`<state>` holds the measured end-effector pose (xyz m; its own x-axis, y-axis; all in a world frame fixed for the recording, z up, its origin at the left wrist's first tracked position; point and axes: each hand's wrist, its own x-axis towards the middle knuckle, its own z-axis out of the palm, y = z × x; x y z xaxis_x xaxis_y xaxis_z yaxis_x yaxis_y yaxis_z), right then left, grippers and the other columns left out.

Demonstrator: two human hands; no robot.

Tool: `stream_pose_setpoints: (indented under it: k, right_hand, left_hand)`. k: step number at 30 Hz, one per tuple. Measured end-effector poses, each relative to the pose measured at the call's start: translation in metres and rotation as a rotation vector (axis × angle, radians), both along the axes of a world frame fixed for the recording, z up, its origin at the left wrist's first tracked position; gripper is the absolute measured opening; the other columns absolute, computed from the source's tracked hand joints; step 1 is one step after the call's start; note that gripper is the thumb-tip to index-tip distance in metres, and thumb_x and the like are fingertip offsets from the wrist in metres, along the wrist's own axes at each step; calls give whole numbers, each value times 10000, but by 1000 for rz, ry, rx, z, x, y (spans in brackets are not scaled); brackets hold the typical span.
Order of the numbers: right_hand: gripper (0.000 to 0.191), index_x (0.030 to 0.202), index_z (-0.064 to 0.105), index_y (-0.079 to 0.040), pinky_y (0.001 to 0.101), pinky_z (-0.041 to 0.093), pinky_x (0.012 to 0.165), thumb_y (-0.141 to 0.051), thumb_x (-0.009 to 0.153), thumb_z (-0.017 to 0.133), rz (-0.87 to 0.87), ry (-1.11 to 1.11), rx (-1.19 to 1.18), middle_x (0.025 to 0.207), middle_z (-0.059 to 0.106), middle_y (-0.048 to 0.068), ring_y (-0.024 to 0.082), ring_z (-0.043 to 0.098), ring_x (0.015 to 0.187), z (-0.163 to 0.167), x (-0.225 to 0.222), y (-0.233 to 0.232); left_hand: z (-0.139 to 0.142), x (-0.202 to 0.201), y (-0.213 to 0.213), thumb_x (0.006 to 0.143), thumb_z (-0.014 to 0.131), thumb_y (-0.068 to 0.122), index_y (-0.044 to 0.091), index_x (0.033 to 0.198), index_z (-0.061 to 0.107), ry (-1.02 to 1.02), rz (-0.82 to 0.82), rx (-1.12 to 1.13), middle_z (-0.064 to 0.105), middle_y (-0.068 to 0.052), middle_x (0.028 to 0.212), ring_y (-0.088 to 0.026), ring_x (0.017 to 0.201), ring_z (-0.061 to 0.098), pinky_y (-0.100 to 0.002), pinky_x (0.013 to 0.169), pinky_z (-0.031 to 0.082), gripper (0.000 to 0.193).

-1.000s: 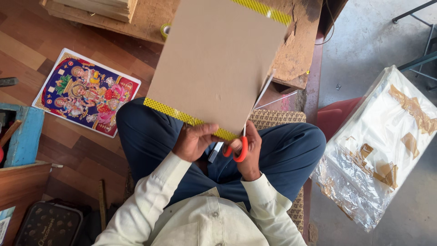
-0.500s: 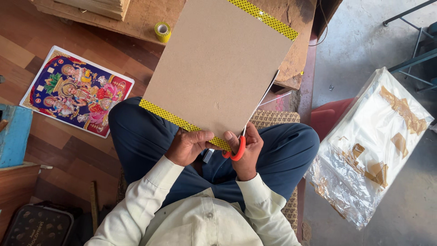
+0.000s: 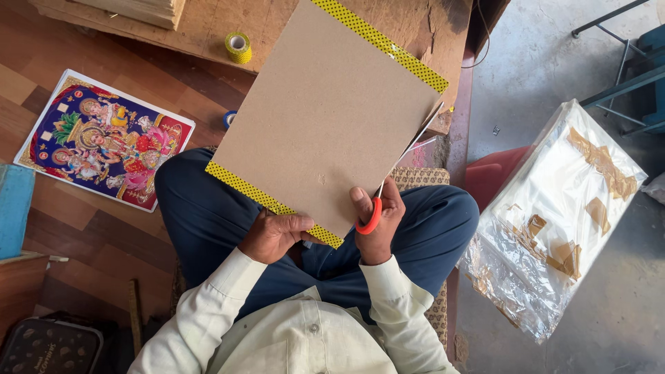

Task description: The person assembles printed religious cards by placing them on cardboard sheets, applying yellow patterned tape to the edges, and trimming excess tape with scissors. The person handles the cards one at a time, stacks completed units, and uses a utility knife to cut tape.

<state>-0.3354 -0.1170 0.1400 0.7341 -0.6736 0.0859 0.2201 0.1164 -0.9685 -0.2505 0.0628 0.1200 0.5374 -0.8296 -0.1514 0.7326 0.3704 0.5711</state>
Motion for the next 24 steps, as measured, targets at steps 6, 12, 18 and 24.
stream_pose_setpoints:
  k: [6,12,18,24]
  right_hand:
    - [598,1288,612,13,244,505,936,-324,859,856,20,-3,6,1149,707,31,99,645,1048,-1,2,0]
    - [510,1183,647,-12,181,385,715,-382,895,845,-73,21,-75,914,595,-71,27,475,797,-8,3,-18]
    - [374,1048,663,-22,187,358,678,-295,894,868,-110,44,-119,834,532,-97,8,430,751,-14,2,-16]
    - [270,968,653,-19,192,345,626,-203,925,846,-114,86,-38,777,541,-68,29,421,693,-15,4,-19]
  left_hand:
    - [-5,4,4,848,731,76,-7,1284,565,-26,9,34,703,-178,1110,-309,988,736,-482,795,652,474]
    - [-28,-6,20,859,748,48,10,1210,609,92,-22,90,701,-135,1006,-278,947,733,-524,810,660,380]
    - [-52,-11,28,858,747,16,20,1152,646,91,-17,109,713,-134,972,-285,917,734,-544,788,655,310]
    - [-50,-11,30,884,759,4,-15,1179,623,90,6,86,707,-157,971,-309,914,728,-549,786,663,326]
